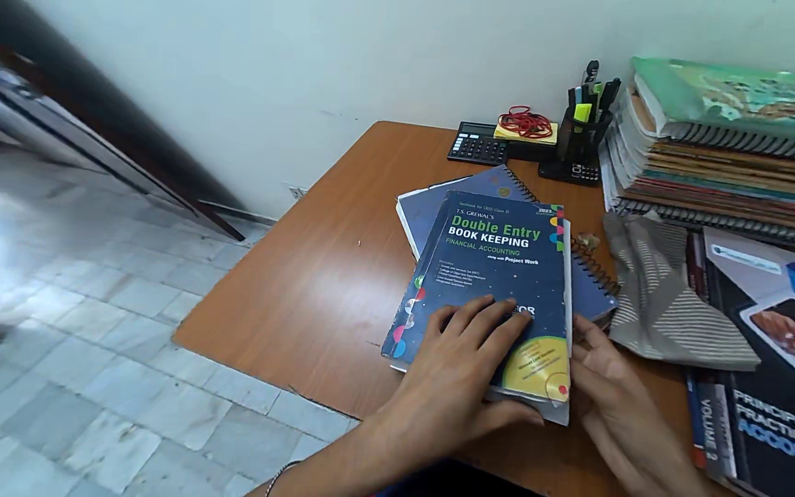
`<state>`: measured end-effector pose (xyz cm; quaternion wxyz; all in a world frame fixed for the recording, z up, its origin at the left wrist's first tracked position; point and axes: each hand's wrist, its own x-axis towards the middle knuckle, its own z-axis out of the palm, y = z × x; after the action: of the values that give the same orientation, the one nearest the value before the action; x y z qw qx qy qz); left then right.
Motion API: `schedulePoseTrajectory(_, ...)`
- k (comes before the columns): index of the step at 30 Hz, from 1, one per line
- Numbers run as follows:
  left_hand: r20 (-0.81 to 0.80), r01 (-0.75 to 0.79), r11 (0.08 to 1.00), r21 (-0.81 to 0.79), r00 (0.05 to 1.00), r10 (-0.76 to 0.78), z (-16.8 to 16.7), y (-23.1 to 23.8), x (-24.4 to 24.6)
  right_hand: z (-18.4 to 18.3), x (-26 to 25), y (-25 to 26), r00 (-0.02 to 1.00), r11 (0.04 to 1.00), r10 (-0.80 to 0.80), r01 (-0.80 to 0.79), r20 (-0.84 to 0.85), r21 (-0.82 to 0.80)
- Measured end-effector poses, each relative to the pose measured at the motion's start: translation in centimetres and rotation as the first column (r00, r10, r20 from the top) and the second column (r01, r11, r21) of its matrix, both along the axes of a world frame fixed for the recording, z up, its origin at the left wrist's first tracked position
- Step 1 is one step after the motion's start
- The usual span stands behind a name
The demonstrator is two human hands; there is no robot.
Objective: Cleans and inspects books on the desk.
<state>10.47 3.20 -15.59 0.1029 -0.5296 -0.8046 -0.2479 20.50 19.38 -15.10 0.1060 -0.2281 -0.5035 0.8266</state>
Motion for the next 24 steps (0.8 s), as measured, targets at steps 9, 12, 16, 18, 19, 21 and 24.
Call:
schedulePoseTrajectory(9, 0.383, -0.257, 0.777, 0.574, 0.924, 0.023, 2.4, -1.0, -1.7, -0.3, -0.7, 0.4, 0.998, 0.995, 0.050, -0.054, 0.044, 0.084)
schedulePoseTrajectory(12, 0.703, -0.610, 0.491, 0.622, 0.711, -0.007, 4.6, -2.7, -2.5, -0.4, -0.8, 0.3, 0.996, 0.996, 0.060, -0.064, 0.069, 0.068)
schedulePoseTrajectory(16, 0.787, -0.734, 0.301, 0.608, 0.608, -0.105, 5.2, -3.9, -3.1, 0.3, -1.0, -0.1, 0.996, 0.996, 0.067, -0.070, 0.056, 0.046)
schedulePoseTrajectory(18, 0.744, -0.673, 0.355, 0.650, 0.659, -0.113, 4.3, -4.1, -2.8, 0.8, -1.0, -0.2, 0.991, 0.992, 0.124, -0.123, -0.043, 0.021)
schedulePoseTrajectory(19, 0.703, -0.620, 0.394, 0.678, 0.703, -0.104, 3.6, -4.0, -2.6, 1.1, -1.0, -0.4, 0.981, 0.987, 0.159, -0.159, -0.112, 0.008)
schedulePoseTrajectory(21, 0.590, -0.481, 0.511, 0.712, 0.805, -0.064, 2.2, -3.4, -2.0, 1.7, -1.4, -0.8, 0.937, 0.971, 0.229, -0.237, -0.262, 0.001)
schedulePoseTrajectory(24, 0.367, -0.197, 0.692, 0.694, 0.924, -0.105, 1.0, -2.3, -1.5, 2.5, -2.4, -2.0, 0.895, 0.952, 0.304, -0.269, -0.326, 0.147)
